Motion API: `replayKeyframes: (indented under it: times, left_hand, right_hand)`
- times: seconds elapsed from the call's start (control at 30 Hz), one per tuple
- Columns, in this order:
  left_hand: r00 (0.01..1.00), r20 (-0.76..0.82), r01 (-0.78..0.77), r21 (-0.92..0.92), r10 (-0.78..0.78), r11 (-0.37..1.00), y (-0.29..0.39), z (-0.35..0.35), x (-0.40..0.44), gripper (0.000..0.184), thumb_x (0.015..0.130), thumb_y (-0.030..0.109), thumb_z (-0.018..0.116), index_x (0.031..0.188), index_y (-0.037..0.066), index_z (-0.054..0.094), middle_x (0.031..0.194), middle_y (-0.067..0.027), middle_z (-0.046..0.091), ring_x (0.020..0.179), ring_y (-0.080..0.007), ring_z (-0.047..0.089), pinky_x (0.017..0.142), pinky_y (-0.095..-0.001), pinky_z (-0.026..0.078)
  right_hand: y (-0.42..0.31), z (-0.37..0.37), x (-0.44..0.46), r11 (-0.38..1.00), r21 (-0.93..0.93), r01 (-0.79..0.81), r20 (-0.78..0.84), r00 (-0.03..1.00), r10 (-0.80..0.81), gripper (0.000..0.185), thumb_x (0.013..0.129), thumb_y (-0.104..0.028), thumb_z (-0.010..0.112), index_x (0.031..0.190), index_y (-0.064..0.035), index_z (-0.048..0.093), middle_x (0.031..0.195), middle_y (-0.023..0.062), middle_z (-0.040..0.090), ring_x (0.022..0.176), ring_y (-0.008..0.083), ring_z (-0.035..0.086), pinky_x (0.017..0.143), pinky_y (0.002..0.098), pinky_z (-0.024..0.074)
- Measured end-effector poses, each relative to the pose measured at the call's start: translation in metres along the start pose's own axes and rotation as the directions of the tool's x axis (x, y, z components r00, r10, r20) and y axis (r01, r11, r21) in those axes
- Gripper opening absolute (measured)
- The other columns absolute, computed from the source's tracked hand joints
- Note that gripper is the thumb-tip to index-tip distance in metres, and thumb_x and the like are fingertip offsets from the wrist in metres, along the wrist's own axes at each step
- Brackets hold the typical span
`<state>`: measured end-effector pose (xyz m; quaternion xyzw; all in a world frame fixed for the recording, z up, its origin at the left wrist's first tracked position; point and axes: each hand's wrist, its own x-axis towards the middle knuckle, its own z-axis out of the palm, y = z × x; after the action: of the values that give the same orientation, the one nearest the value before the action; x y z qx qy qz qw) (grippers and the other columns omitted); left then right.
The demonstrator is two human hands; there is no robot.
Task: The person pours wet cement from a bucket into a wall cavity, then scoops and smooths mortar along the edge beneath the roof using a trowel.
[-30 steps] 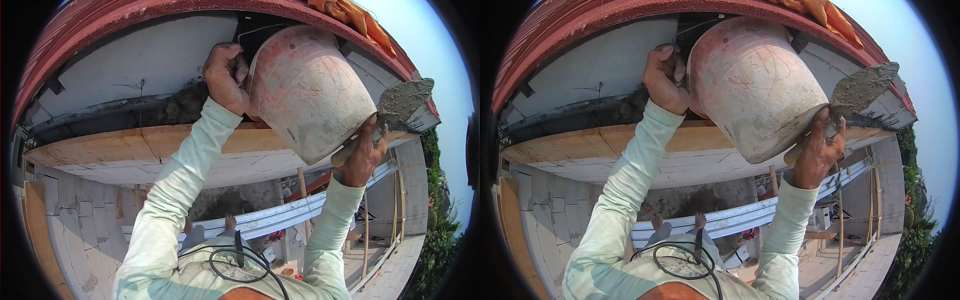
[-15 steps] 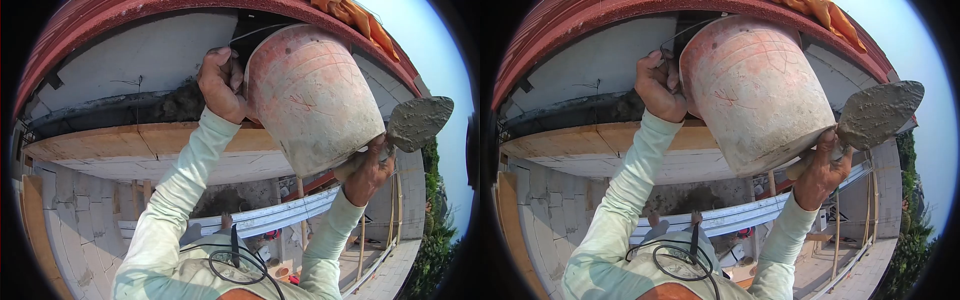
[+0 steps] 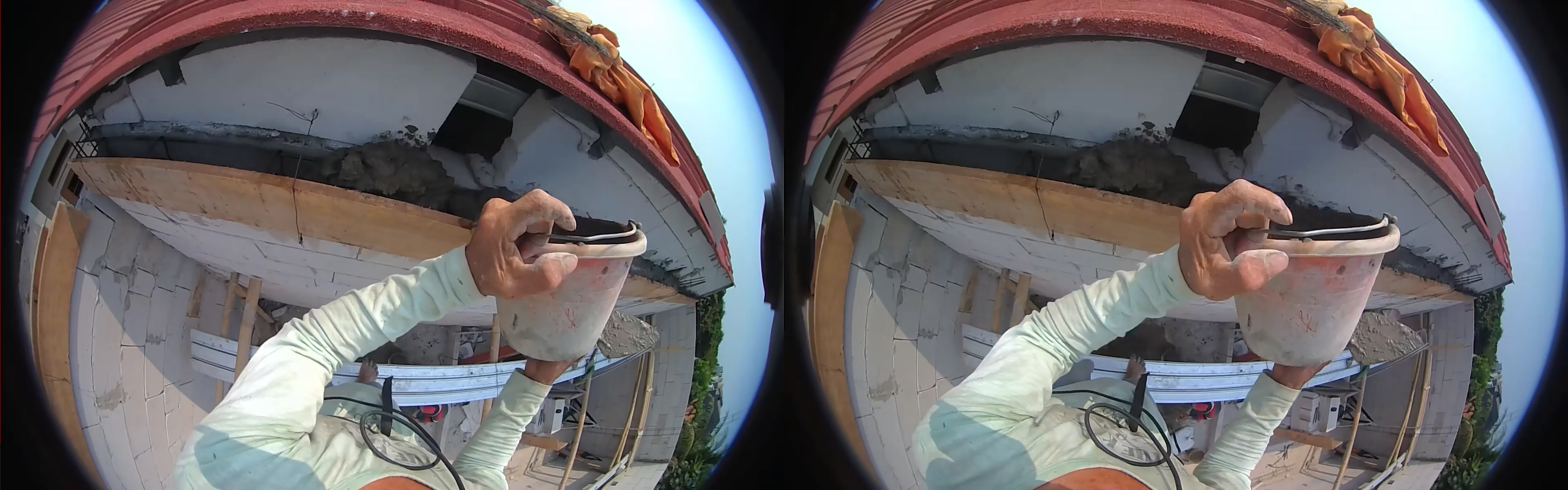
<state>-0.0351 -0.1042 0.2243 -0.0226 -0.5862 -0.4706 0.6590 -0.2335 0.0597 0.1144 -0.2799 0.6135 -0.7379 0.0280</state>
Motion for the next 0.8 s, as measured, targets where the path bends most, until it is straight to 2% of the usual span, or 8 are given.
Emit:
replayKeyframes:
  times: [0.1, 0.17, 0.33, 0.4, 0.43, 0.57, 0.7, 0.8]
  left_hand:
    - [0.91, 0.099, -0.41, 0.08, 0.402, 0.909, -0.004, 0.036, -0.016, 0.036, 0.063, 0.016, 0.072, 0.094, 0.005, 0.06, 0.055, -0.0008, 0.05, 0.043, -0.0138, 0.047, 0.043, -0.0279, 0.037]
    - [0.911, 0.271, -0.359, 0.145, 0.312, 0.922, 0.005, 0.044, -0.034, 0.041, 0.055, 0.019, 0.077, 0.091, 0.008, 0.061, 0.061, -0.0042, 0.059, 0.049, -0.0223, 0.057, 0.048, -0.0359, 0.045]
    - [0.872, 0.44, -0.325, 0.187, 0.216, 0.927, 0.023, 0.05, -0.052, 0.032, 0.061, 0.016, 0.074, 0.088, 0.006, 0.06, 0.06, -0.0035, 0.058, 0.045, -0.0202, 0.054, 0.043, -0.0308, 0.042]
    - [0.966, 0.217, -0.159, 0.071, 0.14, 0.985, 0.028, 0.049, -0.046, 0.026, 0.068, 0.015, 0.071, 0.088, 0.004, 0.059, 0.057, -0.0046, 0.056, 0.039, -0.0183, 0.048, 0.038, -0.0284, 0.036]
    - [0.94, 0.324, 0.085, 0.068, -0.103, 0.994, 0.036, 0.037, -0.044, 0.027, 0.074, 0.015, 0.068, 0.094, 0.001, 0.056, 0.054, -0.0038, 0.054, 0.037, -0.0129, 0.045, 0.037, -0.0264, 0.033]
    - [0.666, 0.343, 0.694, 0.043, -0.663, 0.719, 0.055, 0.003, -0.024, 0.038, 0.074, 0.008, 0.064, 0.109, -0.002, 0.05, 0.072, -0.004, 0.059, 0.056, -0.0028, 0.045, 0.055, -0.0197, 0.039]
    - [0.6, 0.326, 0.792, -0.114, -0.731, 0.599, 0.067, -0.008, -0.026, 0.039, 0.081, 0.013, 0.06, 0.11, -0.009, 0.045, 0.082, -0.0136, 0.062, 0.076, -0.0123, 0.061, 0.068, -0.0249, 0.049]
    - [0.469, 0.207, 0.882, -0.155, -0.859, 0.444, 0.09, -0.014, -0.029, 0.046, 0.07, 0.013, 0.064, 0.11, -0.001, 0.047, 0.109, -0.0134, 0.054, 0.078, -0.011, 0.053, 0.067, -0.0245, 0.043]
  right_hand:
    - [0.041, -0.017, -0.021, 0.965, -0.026, -0.26, 0.068, 0.963, 0.261, 0.041, 0.088, -0.031, 0.058, 0.113, 0.0003, 0.059, 0.111, 0.0138, 0.062, 0.107, 0.023, 0.056, 0.09, 0.0407, 0.0439]
    - [0.065, -0.03, -0.035, 0.93, -0.02, -0.368, 0.085, 0.926, 0.368, 0.04, 0.088, -0.031, 0.059, 0.112, 0.0005, 0.059, 0.109, 0.0133, 0.062, 0.105, 0.0223, 0.056, 0.088, 0.0395, 0.0441]
    - [0.112, -0.065, -0.067, 0.814, 0.04, -0.579, 0.064, 0.815, 0.576, 0.04, 0.087, -0.031, 0.061, 0.112, 0.0009, 0.059, 0.104, 0.0122, 0.062, 0.099, 0.0205, 0.057, 0.083, 0.0367, 0.0444]
    - [0.131, -0.079, -0.085, 0.754, 0.086, -0.651, 0.047, 0.759, 0.65, 0.04, 0.087, -0.031, 0.061, 0.111, 0.0011, 0.059, 0.102, 0.0117, 0.062, 0.096, 0.0197, 0.057, 0.081, 0.0355, 0.0446]
    - [0.139, -0.084, -0.094, 0.725, 0.11, -0.68, 0.043, 0.732, 0.68, 0.04, 0.087, -0.031, 0.061, 0.111, 0.0012, 0.059, 0.101, 0.0115, 0.062, 0.095, 0.0194, 0.057, 0.079, 0.035, 0.0447]
    - [0.17, -0.095, -0.128, 0.601, 0.224, -0.767, 0.043, 0.624, 0.78, 0.04, 0.087, -0.031, 0.063, 0.11, 0.0015, 0.059, 0.097, 0.0106, 0.062, 0.09, 0.0179, 0.058, 0.075, 0.0327, 0.045]
    - [0.195, -0.083, -0.154, 0.489, 0.335, -0.805, 0.089, 0.544, 0.834, 0.04, 0.087, -0.03, 0.064, 0.11, 0.0019, 0.058, 0.092, 0.0096, 0.062, 0.085, 0.0165, 0.058, 0.071, 0.0304, 0.0452]
    - [0.209, -0.061, -0.163, 0.449, 0.391, -0.804, 0.148, 0.536, 0.831, 0.04, 0.087, -0.03, 0.065, 0.109, 0.0021, 0.058, 0.089, 0.0089, 0.062, 0.082, 0.0154, 0.059, 0.068, 0.0287, 0.0455]
